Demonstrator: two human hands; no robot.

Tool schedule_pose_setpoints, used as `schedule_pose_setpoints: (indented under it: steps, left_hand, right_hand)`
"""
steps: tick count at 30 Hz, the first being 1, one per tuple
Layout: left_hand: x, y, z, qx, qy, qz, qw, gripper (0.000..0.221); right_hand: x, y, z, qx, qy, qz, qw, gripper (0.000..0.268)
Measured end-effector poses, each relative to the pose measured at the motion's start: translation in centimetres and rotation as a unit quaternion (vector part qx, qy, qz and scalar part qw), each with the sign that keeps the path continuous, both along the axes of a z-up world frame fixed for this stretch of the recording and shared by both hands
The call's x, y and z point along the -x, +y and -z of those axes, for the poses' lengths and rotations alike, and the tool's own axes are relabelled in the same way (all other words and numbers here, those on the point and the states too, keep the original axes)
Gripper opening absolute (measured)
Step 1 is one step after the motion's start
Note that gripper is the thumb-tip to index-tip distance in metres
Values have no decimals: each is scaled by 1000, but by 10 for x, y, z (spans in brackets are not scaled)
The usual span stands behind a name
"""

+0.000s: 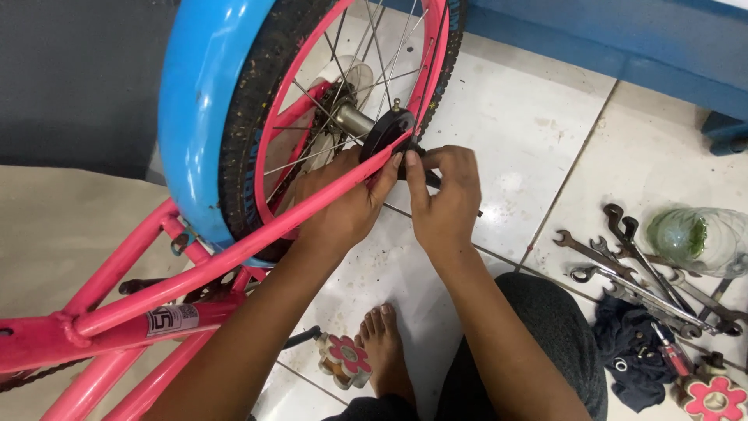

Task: Tightening the rear axle nut on a bicycle wheel using a wrench.

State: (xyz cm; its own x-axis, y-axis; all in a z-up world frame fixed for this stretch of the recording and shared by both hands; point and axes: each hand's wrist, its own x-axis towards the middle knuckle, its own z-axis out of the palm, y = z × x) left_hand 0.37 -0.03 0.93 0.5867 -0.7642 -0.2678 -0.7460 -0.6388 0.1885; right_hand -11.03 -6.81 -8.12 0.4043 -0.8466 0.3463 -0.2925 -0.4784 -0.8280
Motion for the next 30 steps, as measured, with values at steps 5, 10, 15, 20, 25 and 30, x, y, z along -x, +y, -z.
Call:
schedule_pose_setpoints:
  steps: [5, 10, 15, 20, 25, 30]
  left_hand:
    - [3, 4, 8, 48, -38, 8, 998, 58]
    - [1, 3, 9, 67, -51, 0, 996, 56]
    - [0, 2, 7, 52, -24, 7, 998, 58]
    - [0, 2, 11, 68, -35, 3, 997, 56]
    - [0, 1, 10, 77, -28, 2, 997, 56]
    - [3, 0, 5, 49, -14, -15, 999, 55]
  right_hand:
    - [7, 7, -13, -78, -33, -21, 996, 24]
    - [2, 0, 0, -3, -54, -14, 998, 16]
    - [10, -7, -13, -128, 21, -61, 990, 33]
    - [10, -5, -9, -78, -44, -39, 995, 24]
    - [5, 3, -13, -34, -37, -3, 999, 19]
    - [10, 1, -24, -98, -43, -39, 993, 29]
